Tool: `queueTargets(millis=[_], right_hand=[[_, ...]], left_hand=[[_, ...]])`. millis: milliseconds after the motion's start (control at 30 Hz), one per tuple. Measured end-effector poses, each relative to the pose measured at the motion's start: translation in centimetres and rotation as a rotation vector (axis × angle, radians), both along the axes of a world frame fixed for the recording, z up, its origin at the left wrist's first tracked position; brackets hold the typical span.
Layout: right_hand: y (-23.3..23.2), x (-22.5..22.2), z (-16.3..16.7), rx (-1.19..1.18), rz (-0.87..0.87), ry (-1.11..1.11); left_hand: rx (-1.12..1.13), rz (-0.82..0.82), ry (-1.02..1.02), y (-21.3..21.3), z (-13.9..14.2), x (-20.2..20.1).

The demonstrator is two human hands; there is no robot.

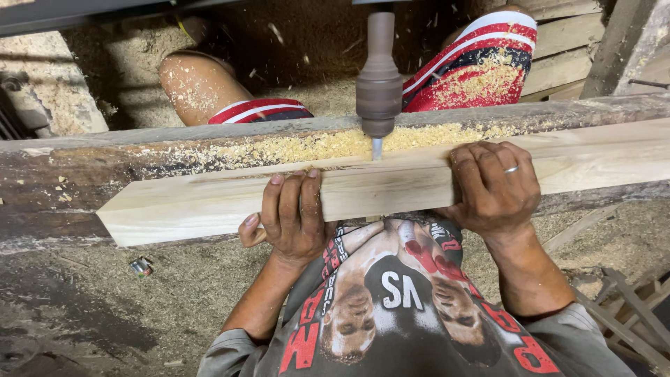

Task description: The person holds a long wooden plank against a fixed vertical router bit and feeds it lengthwise to cut a groove along its face, repositioning the plank repeatedly to extend the cut. At the end the person carries the routed plank and sets it down on a pile of wood pieces on the floor.

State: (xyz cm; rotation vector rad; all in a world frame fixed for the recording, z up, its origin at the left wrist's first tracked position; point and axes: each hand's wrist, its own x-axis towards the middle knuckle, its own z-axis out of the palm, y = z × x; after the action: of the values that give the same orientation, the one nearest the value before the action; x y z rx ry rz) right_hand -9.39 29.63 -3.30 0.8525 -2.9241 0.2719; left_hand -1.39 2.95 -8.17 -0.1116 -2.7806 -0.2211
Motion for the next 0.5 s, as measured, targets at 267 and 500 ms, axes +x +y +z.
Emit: queueTargets(millis=[267,500], right_hand=[[0.2,-0.7,0.0,0.016,0.026,0.026],[0.3,-1.1,-0.1,0.020,0.028,0.051]], left_hand=[[-0.055,0.029,-0.004,0.2,0.1,-0.2],[-0.037,0.034,0.007,0.3,0.5,-1.0]])
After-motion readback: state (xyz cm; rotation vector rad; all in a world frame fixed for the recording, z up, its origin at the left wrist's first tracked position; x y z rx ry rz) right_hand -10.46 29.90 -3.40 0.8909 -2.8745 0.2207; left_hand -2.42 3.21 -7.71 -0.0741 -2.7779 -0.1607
